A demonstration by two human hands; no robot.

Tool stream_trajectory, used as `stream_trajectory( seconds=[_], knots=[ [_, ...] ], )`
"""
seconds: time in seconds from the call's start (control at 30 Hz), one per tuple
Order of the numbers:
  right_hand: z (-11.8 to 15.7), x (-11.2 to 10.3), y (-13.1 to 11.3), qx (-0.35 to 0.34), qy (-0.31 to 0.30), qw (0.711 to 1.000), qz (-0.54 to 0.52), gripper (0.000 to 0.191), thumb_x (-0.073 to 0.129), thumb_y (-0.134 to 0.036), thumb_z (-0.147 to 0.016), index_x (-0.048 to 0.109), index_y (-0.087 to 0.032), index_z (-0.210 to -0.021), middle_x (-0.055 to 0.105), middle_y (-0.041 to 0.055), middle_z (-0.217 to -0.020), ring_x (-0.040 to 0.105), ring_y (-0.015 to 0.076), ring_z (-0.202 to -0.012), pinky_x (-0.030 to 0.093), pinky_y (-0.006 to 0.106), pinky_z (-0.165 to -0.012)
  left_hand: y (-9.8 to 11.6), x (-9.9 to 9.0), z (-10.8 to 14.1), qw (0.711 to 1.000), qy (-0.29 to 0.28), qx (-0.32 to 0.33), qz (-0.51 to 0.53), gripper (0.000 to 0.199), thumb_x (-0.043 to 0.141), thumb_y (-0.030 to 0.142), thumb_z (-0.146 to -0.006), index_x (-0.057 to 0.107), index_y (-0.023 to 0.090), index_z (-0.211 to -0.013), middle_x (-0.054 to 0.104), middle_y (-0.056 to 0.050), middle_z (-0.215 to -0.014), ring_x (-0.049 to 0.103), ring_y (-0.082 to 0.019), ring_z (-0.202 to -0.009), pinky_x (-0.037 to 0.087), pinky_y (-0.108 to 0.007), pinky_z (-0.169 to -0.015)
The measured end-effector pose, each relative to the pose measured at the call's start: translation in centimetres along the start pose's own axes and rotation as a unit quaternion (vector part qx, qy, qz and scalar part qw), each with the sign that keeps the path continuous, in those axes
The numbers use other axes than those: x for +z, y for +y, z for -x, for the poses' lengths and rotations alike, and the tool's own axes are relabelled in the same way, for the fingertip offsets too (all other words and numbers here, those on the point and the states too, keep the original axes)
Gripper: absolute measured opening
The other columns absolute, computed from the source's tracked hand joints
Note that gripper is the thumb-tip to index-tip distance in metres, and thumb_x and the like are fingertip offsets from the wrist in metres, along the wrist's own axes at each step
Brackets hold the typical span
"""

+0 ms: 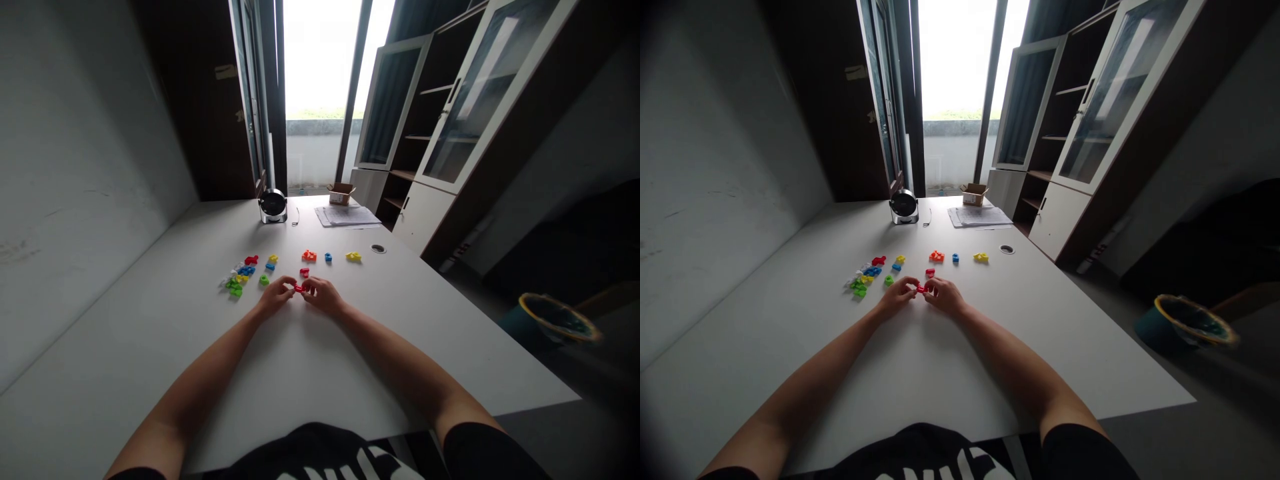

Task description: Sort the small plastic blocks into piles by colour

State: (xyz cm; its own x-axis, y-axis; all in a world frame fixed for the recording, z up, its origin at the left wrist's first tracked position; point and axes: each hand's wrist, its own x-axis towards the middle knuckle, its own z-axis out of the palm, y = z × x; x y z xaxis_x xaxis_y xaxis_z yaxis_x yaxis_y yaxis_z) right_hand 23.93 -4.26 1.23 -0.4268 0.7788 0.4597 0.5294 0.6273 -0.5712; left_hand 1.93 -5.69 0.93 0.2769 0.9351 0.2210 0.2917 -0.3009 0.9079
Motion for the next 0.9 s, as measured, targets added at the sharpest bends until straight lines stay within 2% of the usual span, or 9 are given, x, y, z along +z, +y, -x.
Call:
stream_trajectory(
  seconds=[0.2, 0.37, 0.6, 0.9],
  knots=[
    [-0.5, 0.0, 1.4, 0.074, 0.061, 0.994, -0.06, 0.011, 0.061, -0.03, -0.083, 0.064, -0.02, -0.086, 0.067, 0.0013, -0.076, 0.056, 0.0145, -0.064, 0.044, 0.026, -0.061, -0.1, 0.1, -0.3, 0.998, 0.056, -0.003, -0.008, 0.028, 0.063, 0.029, -0.085, 0.068, 0.019, -0.111, 0.071, -0.007, -0.106, 0.065, -0.016, -0.077, 0.05, -0.026, -0.066],
    [-0.8, -0.3, 2.4, 0.162, 0.136, 0.977, 0.022, 0.017, 0.062, -0.037, -0.084, 0.062, -0.021, -0.086, 0.064, 0.0007, -0.073, 0.056, 0.0165, -0.066, 0.04, 0.028, -0.062, 0.5, 0.4, -0.1, 0.997, 0.041, 0.019, -0.066, 0.023, 0.062, 0.026, -0.085, 0.071, 0.02, -0.106, 0.07, -0.006, -0.103, 0.062, -0.015, -0.074, 0.051, -0.028, -0.069],
    [-1.0, -0.2, 3.5, 0.22, 0.121, 0.963, 0.099, 0.017, 0.066, -0.037, -0.084, 0.061, -0.021, -0.083, 0.064, 0.0045, -0.078, 0.057, 0.0209, -0.079, 0.04, 0.029, -0.069, 1.1, 0.8, 0.2, 0.993, 0.013, 0.037, -0.114, 0.018, 0.061, 0.024, -0.086, 0.072, 0.022, -0.1, 0.069, -0.005, -0.102, 0.062, -0.016, -0.075, 0.051, -0.028, -0.071],
    [-1.0, 0.2, 4.3, 0.197, 0.11, 0.966, 0.127, 0.026, 0.071, -0.046, -0.085, 0.062, -0.022, -0.084, 0.064, 0.0068, -0.086, 0.056, 0.0226, -0.083, 0.04, 0.031, -0.072, 0.9, 1.1, 0.2, 0.986, -0.005, 0.058, -0.154, 0.016, 0.06, 0.023, -0.087, 0.071, 0.022, -0.098, 0.07, -0.004, -0.1, 0.062, -0.015, -0.074, 0.05, -0.028, -0.071]
  ],
)
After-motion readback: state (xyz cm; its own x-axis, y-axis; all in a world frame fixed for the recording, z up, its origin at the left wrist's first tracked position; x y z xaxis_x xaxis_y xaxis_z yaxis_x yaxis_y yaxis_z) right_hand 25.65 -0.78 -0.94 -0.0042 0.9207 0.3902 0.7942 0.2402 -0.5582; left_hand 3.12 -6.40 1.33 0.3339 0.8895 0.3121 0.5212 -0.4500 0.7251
